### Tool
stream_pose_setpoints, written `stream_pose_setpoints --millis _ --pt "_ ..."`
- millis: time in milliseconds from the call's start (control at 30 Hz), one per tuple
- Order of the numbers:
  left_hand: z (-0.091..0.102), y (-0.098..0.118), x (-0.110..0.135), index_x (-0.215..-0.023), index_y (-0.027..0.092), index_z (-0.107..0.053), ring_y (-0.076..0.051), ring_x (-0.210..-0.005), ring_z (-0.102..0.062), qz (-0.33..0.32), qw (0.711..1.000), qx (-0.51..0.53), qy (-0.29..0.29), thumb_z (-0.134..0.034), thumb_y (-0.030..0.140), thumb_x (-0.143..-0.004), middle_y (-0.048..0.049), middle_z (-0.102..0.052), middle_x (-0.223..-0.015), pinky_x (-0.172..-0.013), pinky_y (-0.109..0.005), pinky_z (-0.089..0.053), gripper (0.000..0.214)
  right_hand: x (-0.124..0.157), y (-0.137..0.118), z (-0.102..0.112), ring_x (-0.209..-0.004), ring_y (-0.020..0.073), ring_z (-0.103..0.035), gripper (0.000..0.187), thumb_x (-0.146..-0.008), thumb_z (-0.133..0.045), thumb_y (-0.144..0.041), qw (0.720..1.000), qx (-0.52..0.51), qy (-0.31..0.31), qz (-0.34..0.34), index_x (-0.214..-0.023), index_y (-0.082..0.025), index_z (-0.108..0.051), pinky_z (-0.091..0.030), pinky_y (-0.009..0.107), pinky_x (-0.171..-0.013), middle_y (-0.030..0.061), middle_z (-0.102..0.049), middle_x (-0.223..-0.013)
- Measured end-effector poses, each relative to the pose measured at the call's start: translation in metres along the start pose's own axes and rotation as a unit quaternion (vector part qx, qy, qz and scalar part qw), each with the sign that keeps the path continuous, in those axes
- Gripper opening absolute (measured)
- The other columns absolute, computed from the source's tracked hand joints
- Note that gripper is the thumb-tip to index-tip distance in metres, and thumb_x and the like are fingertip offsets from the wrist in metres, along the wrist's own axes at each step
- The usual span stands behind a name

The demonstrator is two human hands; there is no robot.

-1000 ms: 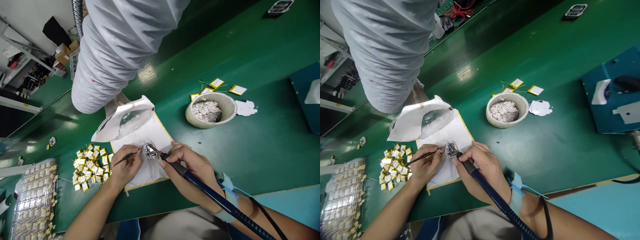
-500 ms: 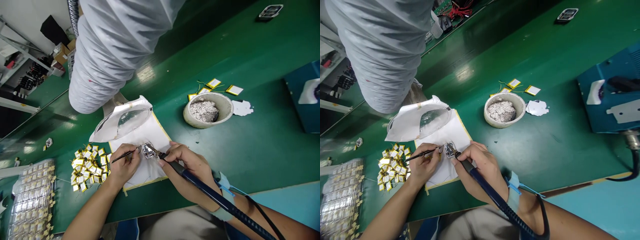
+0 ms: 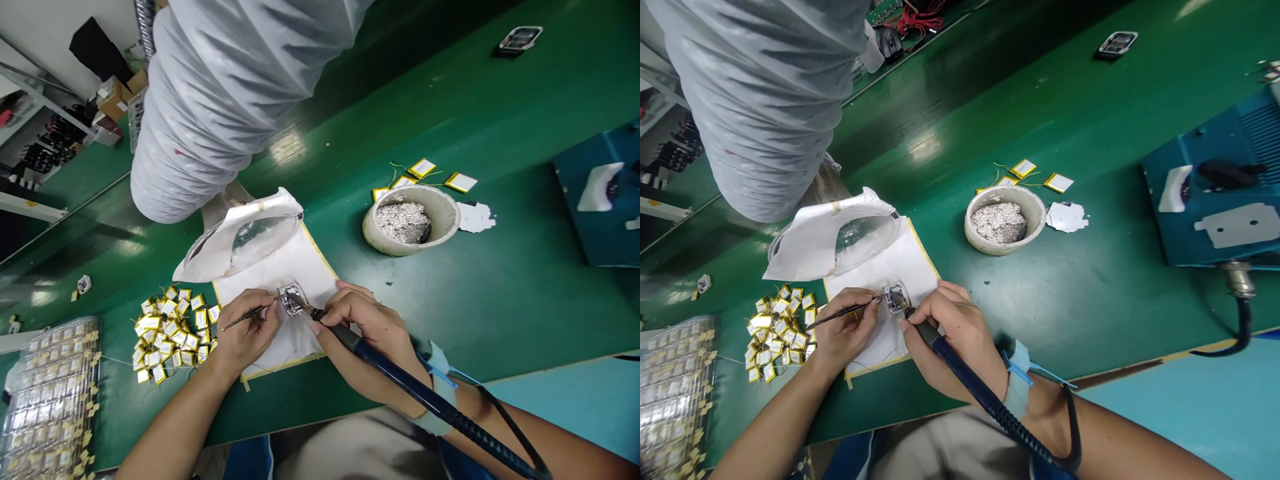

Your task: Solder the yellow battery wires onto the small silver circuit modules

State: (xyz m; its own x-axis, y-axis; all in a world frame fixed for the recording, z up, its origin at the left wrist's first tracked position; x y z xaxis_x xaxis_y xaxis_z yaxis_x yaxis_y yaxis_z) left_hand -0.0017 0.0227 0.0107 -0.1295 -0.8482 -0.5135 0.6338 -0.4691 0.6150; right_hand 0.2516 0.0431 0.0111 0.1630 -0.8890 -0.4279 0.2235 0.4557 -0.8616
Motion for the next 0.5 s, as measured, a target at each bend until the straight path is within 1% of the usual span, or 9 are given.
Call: stream_pose_setpoints --millis 100,200,300,400,500 --pt "-0.0004 -0.001 0.0011 -0.127 0.028 -0.083 -0.021 -0.095 -0.097 0.005 1.0 0.0 0.001 -0.088 0.016 -0.116 -0.0052 -0.097 -0.11 -0.079 -0.029 -0.08 0.017 0.0001 -0.0002 -0.0005 -0.069 0.0206 -0.079 0.026 -0.11 -0.083 -0.018 1.0 0.006 -0.006 0.005 -0.103 -0.035 -0.065 -0.078 0.055 -0.106 -0.0094 -0.078 -0.082" --pt "-0.0014 -0.0024 0.0031 -0.127 0.028 -0.084 -0.022 -0.096 -0.098 0.005 1.0 -0.006 0.001 -0.087 0.019 -0.118 -0.006 -0.097 -0.111 -0.08 -0.031 -0.081 0.012 0.0002 -0.0002 -0.0009 -0.069 0.0195 -0.078 0.025 -0.112 -0.082 -0.019 1.0 0.013 -0.008 0.005 -0.104 -0.034 -0.064 -0.077 0.054 -0.108 -0.0105 -0.076 -0.082" --pt "-0.0021 -0.0038 0.0044 -0.124 0.027 -0.085 -0.021 -0.095 -0.097 0.009 1.0 -0.008 0.009 -0.087 0.023 -0.12 -0.0054 -0.096 -0.11 -0.079 -0.029 -0.08 0.006 0.0003 0.0 -0.0008 -0.069 0.0208 -0.078 0.026 -0.108 -0.085 -0.017 1.0 0.007 -0.007 0.003 -0.103 -0.034 -0.066 -0.076 0.054 -0.108 -0.0094 -0.076 -0.081" --pt "-0.0027 -0.0048 0.005 -0.125 0.028 -0.086 -0.02 -0.094 -0.097 0.011 1.0 -0.005 0.008 -0.088 0.022 -0.119 -0.0051 -0.096 -0.109 -0.079 -0.029 -0.08 0.008 0.001 0.0005 -0.0008 -0.07 0.0206 -0.078 0.027 -0.106 -0.087 -0.014 1.0 0.007 -0.017 -0.001 -0.101 -0.034 -0.068 -0.076 0.053 -0.11 -0.0088 -0.077 -0.082" --pt "-0.0033 -0.0061 0.0065 -0.127 0.029 -0.086 -0.021 -0.095 -0.097 0.011 1.0 0.003 0.005 -0.088 0.021 -0.119 -0.0053 -0.095 -0.11 -0.079 -0.032 -0.08 0.011 0.0026 0.0012 -0.0007 -0.071 0.0203 -0.078 0.027 -0.107 -0.089 -0.015 1.0 0.003 -0.016 -0.008 -0.102 -0.033 -0.07 -0.076 0.053 -0.113 -0.0082 -0.077 -0.083"
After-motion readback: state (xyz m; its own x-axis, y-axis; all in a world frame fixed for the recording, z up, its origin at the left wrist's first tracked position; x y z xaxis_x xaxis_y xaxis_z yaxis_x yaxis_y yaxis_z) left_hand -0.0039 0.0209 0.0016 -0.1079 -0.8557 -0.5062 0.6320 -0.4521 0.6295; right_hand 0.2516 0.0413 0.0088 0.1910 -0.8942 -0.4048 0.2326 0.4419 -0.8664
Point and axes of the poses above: each hand's wrist, its own x-axis away from the middle knuckle, its own z-axis out of the back of the hand, y = z × x, the point moved 2 cm from there along -x, towards the middle knuckle
